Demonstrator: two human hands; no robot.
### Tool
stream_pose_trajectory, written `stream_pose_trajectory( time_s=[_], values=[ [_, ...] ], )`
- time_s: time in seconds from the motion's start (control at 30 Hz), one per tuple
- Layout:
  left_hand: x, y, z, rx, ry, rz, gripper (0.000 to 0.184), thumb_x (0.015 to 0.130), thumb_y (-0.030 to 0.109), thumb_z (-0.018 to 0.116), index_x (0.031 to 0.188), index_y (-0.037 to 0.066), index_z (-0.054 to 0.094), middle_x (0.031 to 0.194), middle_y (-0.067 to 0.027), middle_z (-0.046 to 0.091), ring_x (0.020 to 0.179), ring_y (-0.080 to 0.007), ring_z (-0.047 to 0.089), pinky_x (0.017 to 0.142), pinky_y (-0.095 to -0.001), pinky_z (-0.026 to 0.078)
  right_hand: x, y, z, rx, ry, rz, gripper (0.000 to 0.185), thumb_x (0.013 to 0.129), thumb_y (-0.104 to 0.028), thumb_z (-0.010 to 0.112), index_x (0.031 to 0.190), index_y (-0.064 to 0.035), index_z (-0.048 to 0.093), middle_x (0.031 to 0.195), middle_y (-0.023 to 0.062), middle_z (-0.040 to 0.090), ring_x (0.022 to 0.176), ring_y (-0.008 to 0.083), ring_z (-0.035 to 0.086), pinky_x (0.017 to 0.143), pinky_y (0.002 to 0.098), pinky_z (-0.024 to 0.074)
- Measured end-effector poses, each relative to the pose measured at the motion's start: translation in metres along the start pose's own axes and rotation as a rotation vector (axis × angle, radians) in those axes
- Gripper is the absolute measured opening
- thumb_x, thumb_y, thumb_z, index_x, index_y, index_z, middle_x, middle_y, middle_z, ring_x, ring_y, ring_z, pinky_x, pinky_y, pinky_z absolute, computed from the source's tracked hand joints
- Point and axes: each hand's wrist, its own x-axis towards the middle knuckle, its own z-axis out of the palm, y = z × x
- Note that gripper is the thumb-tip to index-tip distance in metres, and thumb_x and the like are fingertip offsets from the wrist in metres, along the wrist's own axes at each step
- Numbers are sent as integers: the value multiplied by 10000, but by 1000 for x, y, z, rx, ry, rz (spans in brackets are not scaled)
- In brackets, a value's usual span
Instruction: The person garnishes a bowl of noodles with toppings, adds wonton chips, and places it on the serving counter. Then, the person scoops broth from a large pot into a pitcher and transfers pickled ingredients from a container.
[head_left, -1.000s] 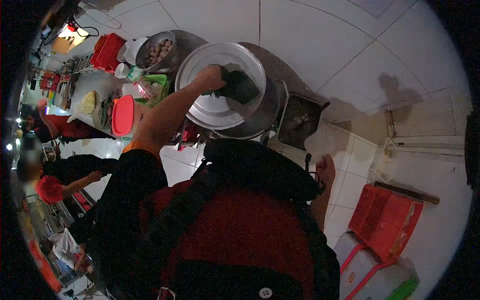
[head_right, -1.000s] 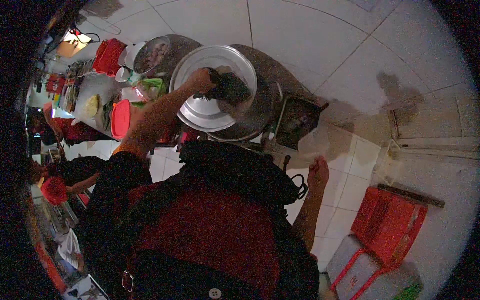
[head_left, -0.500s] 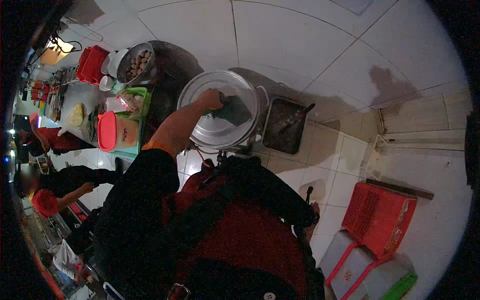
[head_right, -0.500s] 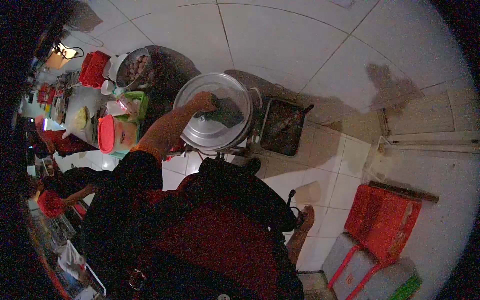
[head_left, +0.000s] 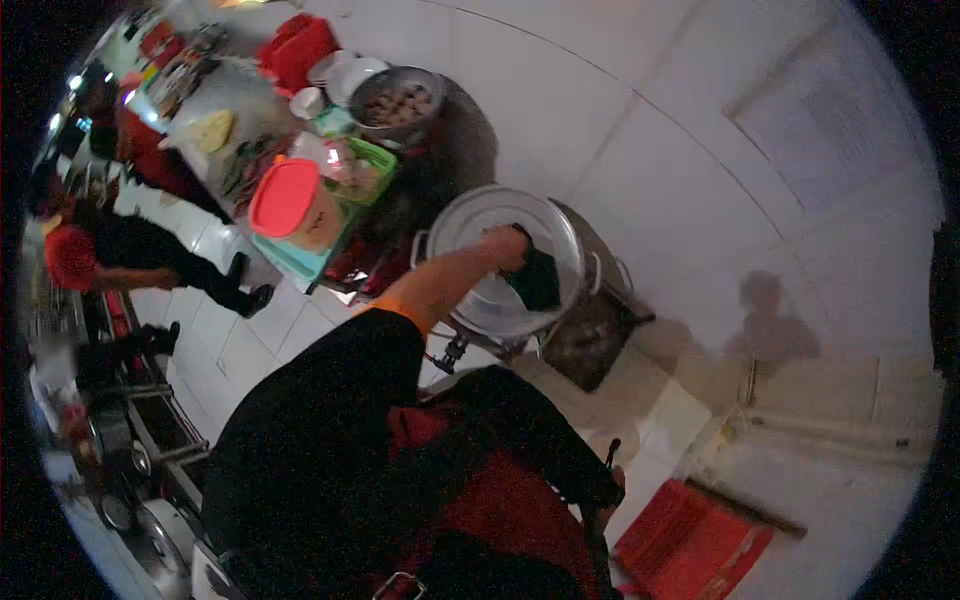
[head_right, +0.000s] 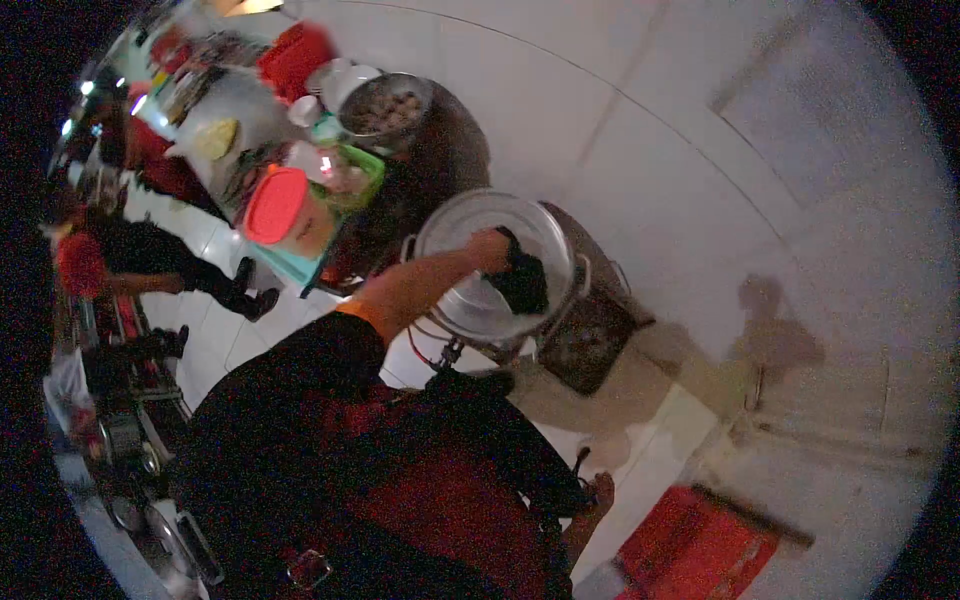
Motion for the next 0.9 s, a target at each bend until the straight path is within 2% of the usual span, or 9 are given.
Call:
stream_pose_trajectory(
  time_s=[0.13,0.23,0.37,0.47,0.53,0.57,0.67,0.73,0.9],
  values=[
    [-98,21,-41,-271,38,-79,665,796,309,613,1302,-51,377,1329,-235,391,1223,-356,415,992,-454,364,19,-45,112,-374,22,-161,333,936,-188,488,1202,11,515,1072,148,597,850,229,608,730,327,508],
    [-118,-12,64,-425,314,270,603,834,331,575,1241,-87,423,1189,-281,487,1090,-410,485,982,-476,381,33,-52,193,-328,-132,-117,345,944,-188,485,1226,11,489,1056,131,596,855,209,601,749,309,500],
    [-288,-103,131,-741,130,487,461,841,378,540,1080,-13,597,1017,-253,603,942,-389,581,867,-457,461,23,-51,322,-297,-401,-75,364,954,-187,480,1258,11,454,1036,110,596,862,182,591,775,285,489],
    [-383,-244,277,-676,-161,137,496,816,423,558,1004,-30,633,997,-255,622,937,-396,593,852,-458,466,15,-21,422,-299,-676,-7,380,961,-186,476,1283,11,428,1021,94,595,867,162,583,794,266,480],
    [-478,-325,314,-587,-234,-190,526,799,453,570,953,-42,657,984,-257,634,933,-401,601,843,-459,470,-74,-35,555,-122,-690,171,175,959,-173,482,981,-1,505,790,24,498,634,77,419,544,222,387],
    [-541,-347,302,-748,-67,-686,551,789,501,564,819,-37,682,929,-261,648,911,-407,616,833,-462,480,-90,-34,601,-119,-907,256,194,956,-198,491,972,-5,504,770,21,499,614,65,414,529,204,369],
    [-675,-417,307,-860,239,-1217,542,797,480,559,909,-37,674,991,-266,633,1007,-388,589,882,-444,465,-86,23,684,-344,-1350,569,214,946,-231,507,900,-22,509,736,12,505,580,53,432,494,203,333],
    [-731,-462,351,-1031,562,-1348,437,801,389,599,909,-32,652,884,-223,663,851,-344,639,748,-410,509,-142,52,733,-230,-1125,334,172,951,-166,500,920,-8,561,714,6,518,595,73,447,552,224,366],
    [-757,-436,287,-1517,659,-1437,384,836,364,598,1002,18,584,781,-74,604,647,-139,558,519,-260,437,-173,103,798,-340,-977,102,128,917,-157,579,938,-32,597,742,-5,553,620,64,461,580,207,389]
  ],
)
